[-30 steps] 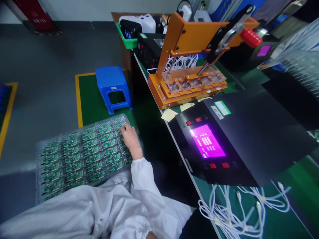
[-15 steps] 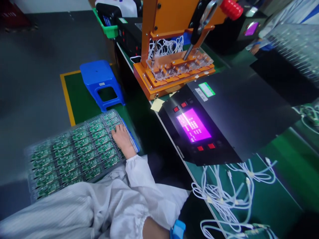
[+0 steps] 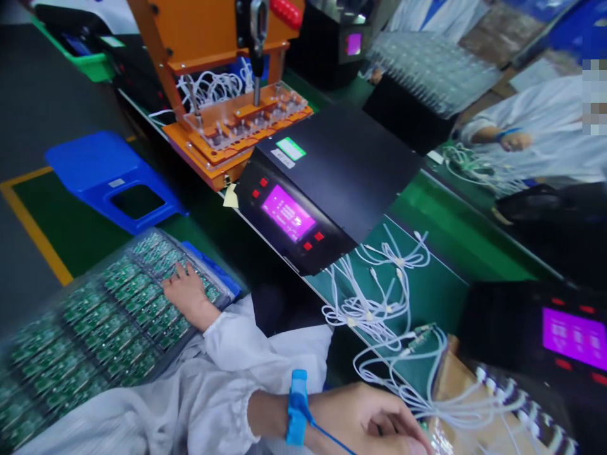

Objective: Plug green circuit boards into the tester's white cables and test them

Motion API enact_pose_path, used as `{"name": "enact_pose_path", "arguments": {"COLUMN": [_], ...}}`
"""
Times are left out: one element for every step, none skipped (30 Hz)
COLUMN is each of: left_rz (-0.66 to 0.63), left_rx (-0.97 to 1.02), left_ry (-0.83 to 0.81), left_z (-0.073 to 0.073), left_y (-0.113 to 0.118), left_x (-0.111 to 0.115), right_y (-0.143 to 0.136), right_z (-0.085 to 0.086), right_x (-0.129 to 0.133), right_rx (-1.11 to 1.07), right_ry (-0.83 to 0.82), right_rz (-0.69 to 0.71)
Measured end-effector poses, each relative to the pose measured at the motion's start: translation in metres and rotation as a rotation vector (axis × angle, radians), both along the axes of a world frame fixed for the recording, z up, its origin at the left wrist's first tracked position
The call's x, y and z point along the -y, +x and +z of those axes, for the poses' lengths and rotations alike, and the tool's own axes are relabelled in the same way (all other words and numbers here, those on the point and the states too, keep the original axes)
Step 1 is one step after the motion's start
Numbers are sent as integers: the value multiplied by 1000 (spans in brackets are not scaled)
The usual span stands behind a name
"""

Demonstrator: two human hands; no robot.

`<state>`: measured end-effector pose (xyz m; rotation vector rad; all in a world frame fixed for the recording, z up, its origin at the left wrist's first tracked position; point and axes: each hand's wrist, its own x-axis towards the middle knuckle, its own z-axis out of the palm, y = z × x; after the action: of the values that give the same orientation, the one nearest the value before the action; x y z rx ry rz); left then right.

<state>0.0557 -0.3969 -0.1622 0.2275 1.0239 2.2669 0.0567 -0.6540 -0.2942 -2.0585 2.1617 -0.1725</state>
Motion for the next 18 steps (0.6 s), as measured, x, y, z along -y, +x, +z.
{"name": "enact_pose_path", "arguments": {"left_rz": [-8, -8, -5, -2, 4, 9, 6, -8, -26, -44, -55, -62, -61, -51, -41, -40, -43, -51], "left_rx": [-3, -2, 2, 8, 13, 14, 9, -1, -11, -18, -18, -11, -2, 6, 10, 9, 5, -4], "left_ry": [4, -2, -16, -32, -44, -54, -56, -51, -39, -24, -10, 2, 9, 11, 7, -1, -13, -26], "left_z": [-2, -2, -2, -2, -2, -2, -4, -6, -8, -11, -13, -15, -17, -18, -18, -18, -16, -14], "left_y": [0, 0, 1, 2, 3, 3, 4, 4, 5, 5, 5, 6, 6, 6, 7, 6, 6, 6], "left_x": [0, 1, 1, 0, -1, -2, -4, -7, -9, -12, -14, -16, -18, -20, -21, -21, -21, -20], "right_y": [-1, -2, -3, -4, -6, -8, -11, -15, -19, -25, -30, -36, -40, -43, -44, -42, -38, -32], "right_z": [-1, -3, -3, -3, -2, -1, 1, 4, 7, 10, 14, 17, 20, 22, 23, 25, 25, 25], "right_x": [-1, -1, -2, -2, -3, -5, -7, -10, -13, -17, -21, -24, -27, -28, -29, -29, -29, -29], "right_rx": [1, -1, -5, -10, -17, -23, -27, -25, -12, 16, 62, 121, 173, 210, 223, 215, 196, 176], "right_ry": [3, 3, -3, -19, -40, -64, -86, -99, -107, -107, -105, -119, -130, -139, -141, -126, -96, -55], "right_rz": [-18, -27, -24, -12, 6, 25, 41, 50, 52, 46, 31, 17, 6, 6, 13, 25, 37, 47]}}
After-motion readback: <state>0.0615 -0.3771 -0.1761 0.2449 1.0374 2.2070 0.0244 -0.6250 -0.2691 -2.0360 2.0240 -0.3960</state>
